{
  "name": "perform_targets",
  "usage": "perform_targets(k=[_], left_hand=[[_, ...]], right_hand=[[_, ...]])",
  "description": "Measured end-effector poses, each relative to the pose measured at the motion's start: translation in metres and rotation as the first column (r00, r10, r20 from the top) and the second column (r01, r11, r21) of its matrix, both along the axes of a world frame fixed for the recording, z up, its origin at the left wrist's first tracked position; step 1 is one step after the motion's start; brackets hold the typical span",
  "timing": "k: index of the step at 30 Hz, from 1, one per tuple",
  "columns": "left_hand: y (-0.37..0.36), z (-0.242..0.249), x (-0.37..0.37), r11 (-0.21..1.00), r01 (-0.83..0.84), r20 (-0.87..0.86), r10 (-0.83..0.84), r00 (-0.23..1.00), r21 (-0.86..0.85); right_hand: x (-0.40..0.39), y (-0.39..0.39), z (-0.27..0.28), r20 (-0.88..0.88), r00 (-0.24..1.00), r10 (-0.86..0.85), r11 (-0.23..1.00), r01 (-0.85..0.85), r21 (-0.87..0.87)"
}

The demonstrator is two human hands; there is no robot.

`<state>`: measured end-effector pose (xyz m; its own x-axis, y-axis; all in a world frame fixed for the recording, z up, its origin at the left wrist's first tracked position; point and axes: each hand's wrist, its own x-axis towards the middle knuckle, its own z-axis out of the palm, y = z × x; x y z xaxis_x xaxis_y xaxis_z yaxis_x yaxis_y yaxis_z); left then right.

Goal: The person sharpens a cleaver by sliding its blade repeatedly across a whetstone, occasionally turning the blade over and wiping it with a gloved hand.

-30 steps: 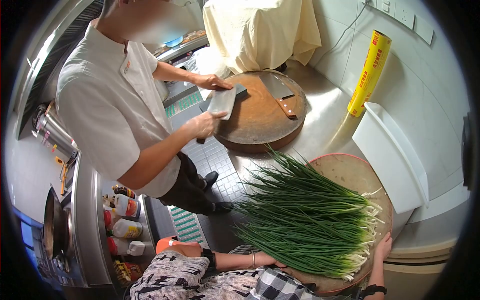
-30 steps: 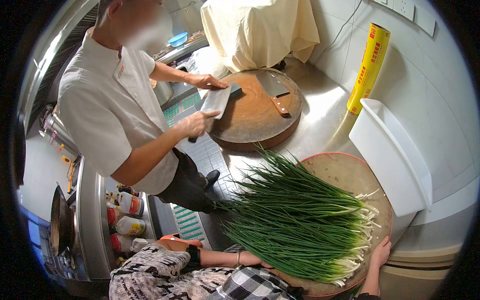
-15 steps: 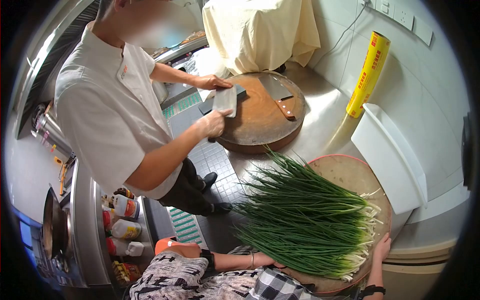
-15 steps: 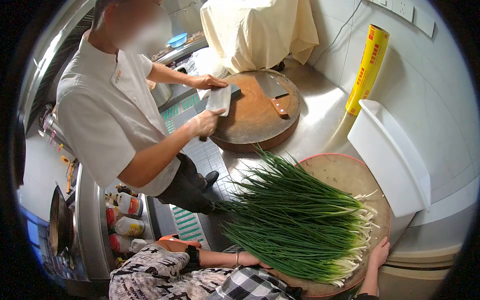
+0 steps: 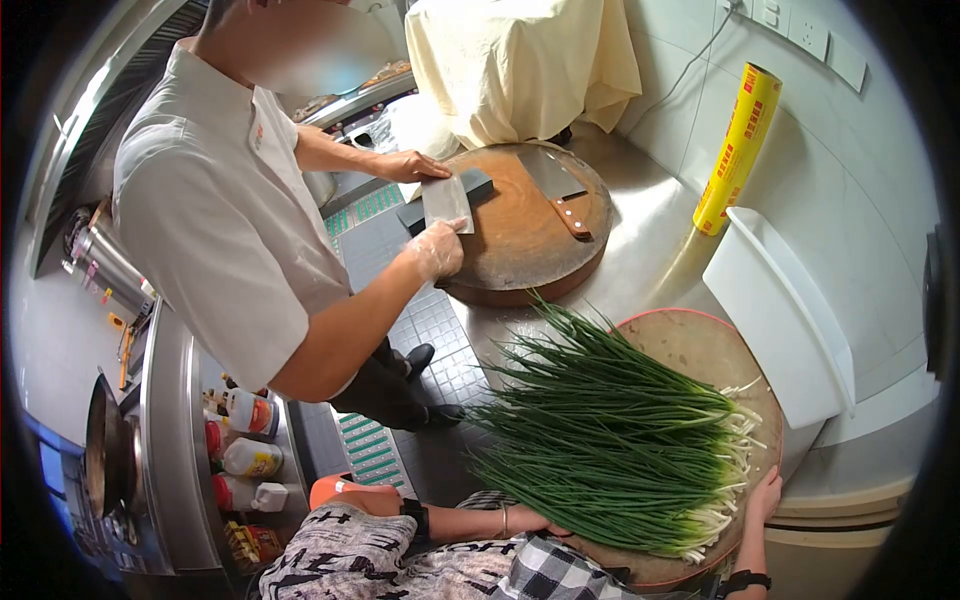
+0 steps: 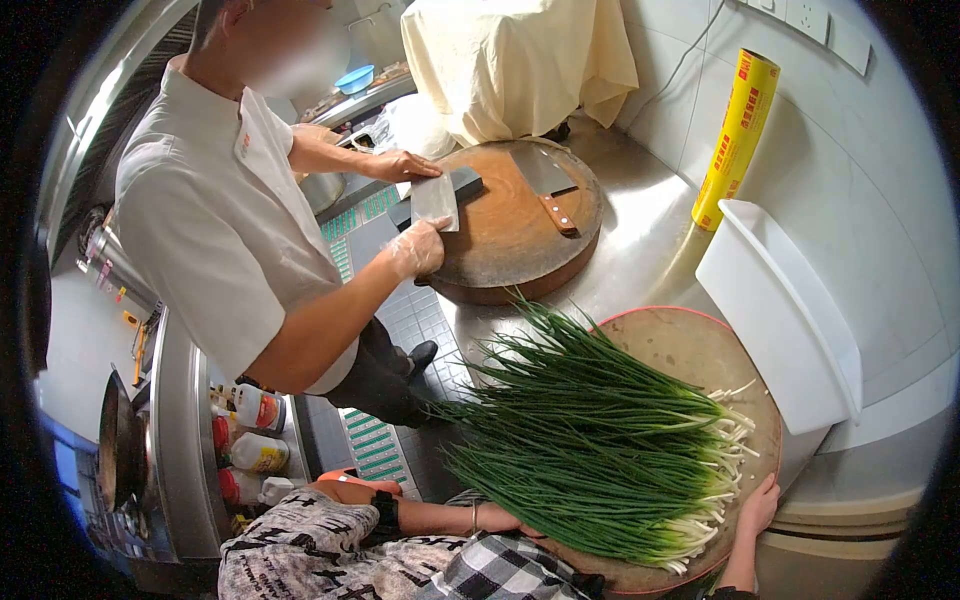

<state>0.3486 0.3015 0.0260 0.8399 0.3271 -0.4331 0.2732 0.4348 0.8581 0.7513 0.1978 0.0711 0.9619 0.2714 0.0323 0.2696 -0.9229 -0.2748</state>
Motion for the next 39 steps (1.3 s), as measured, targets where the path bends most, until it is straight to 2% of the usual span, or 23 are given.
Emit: perform_targets(k=[4,7,10,13,19,22,31,34,39], left_hand=[[0.005,0.017,-0.001,0.991,0.065,0.039,-0.07,0.997,0.117],[0.002,0.01,-0.001,0.992,0.034,0.037,-0.038,0.999,0.119],[0.011,0.034,0.0,0.986,0.096,-0.026,-0.093,0.995,0.133],[0.009,0.032,-0.001,0.987,0.059,0.002,-0.06,0.998,0.149],[0.006,0.014,-0.001,0.979,0.101,-0.003,-0.102,0.995,0.178],[0.006,0.018,-0.001,0.971,0.056,0.031,-0.065,0.997,0.233],[0.001,-0.002,-0.002,0.986,0.05,0.074,-0.063,0.995,0.159],[0.003,0.012,-0.003,0.953,0.089,0.047,-0.107,0.993,0.289],[0.001,0.001,-0.003,0.975,0.07,0.015,-0.075,0.997,0.208]], right_hand=[[-0.003,0.0,0.003,0.005,1.0,0.012,1.0,-0.012,-0.008],[-0.001,0.0,0.0,0.003,1.0,0.013,1.0,-0.013,0.003],[-0.001,-0.001,-0.001,0.014,1.0,0.001,1.0,-0.001,0.004],[-0.003,0.001,0.003,-0.001,1.0,0.005,1.0,-0.005,-0.003],[0.0,0.0,0.0,-0.011,1.0,-0.003,1.0,0.003,-0.009],[-0.003,0.002,0.005,-0.024,1.0,-0.006,1.0,0.005,-0.016],[0.001,-0.002,-0.001,-0.007,1.0,0.011,1.0,-0.011,-0.003],[0.003,-0.003,-0.004,-0.011,1.0,0.016,1.0,-0.016,0.026],[-0.004,0.001,0.006,-0.034,0.999,0.003,1.0,-0.003,0.017]])
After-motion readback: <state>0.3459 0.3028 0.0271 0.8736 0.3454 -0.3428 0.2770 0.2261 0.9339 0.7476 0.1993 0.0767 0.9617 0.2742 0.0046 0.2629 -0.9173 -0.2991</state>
